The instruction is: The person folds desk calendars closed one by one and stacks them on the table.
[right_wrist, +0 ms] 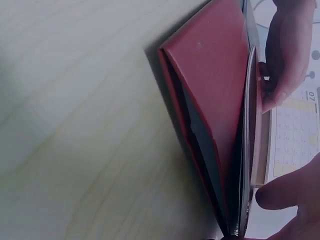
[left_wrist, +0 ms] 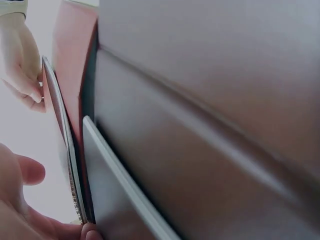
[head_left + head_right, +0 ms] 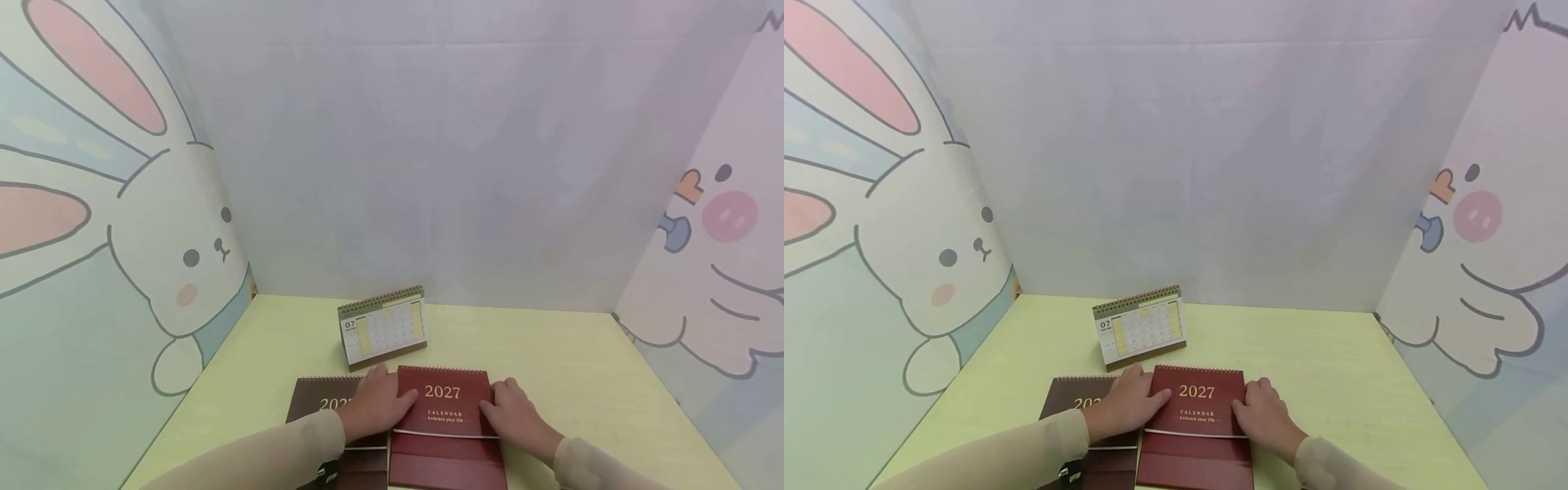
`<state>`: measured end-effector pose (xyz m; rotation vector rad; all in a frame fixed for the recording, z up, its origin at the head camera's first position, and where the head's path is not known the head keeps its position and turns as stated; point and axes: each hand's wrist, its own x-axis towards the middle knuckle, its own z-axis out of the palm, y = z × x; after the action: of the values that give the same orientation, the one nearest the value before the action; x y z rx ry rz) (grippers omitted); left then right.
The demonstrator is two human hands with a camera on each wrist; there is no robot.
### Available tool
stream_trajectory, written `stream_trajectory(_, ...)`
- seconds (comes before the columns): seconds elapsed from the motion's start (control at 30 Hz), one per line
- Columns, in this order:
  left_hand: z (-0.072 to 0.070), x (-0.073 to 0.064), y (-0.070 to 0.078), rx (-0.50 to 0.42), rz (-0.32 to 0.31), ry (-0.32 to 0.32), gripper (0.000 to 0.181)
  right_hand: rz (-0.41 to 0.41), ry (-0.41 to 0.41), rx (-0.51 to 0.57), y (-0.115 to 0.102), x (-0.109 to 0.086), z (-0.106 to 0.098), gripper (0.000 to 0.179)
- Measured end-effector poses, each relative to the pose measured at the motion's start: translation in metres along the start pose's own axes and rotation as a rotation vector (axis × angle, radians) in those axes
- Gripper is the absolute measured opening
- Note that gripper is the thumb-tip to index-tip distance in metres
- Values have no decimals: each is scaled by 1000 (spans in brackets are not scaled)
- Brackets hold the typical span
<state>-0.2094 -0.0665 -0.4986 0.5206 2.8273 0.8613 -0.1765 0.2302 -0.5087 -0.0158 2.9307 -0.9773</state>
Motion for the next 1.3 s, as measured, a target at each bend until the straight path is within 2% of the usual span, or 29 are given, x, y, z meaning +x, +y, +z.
stream_trajectory(0.07,-2,0,1,-42,-1,-12,46,31,-29,72,-2,0,-1,33)
stream_trajectory(0.23,-5,2,4,-70,26,-33,40,86,-70,200,-5,-1,-1,27)
stream_trajectory(0.4,-6,4,5,-55,53,-33,35,83,-70,201,-3,-4,-1,20)
stream_trajectory(0.63,-3,3,3,-73,46,-36,27,71,-66,267,-2,-3,-6,25)
stream_trajectory(0.77,-1,3,4,-106,45,-28,37,57,-75,306,0,-1,-11,26)
stream_trajectory(0.93,-2,3,6,-140,71,15,54,42,-68,307,-1,0,-16,26)
stream_trajectory(1.07,-2,3,5,-159,89,36,60,40,-63,310,-3,-2,-18,25)
stream_trajectory(1.3,-2,-1,5,-249,61,7,74,39,-58,338,-7,-4,-19,27)
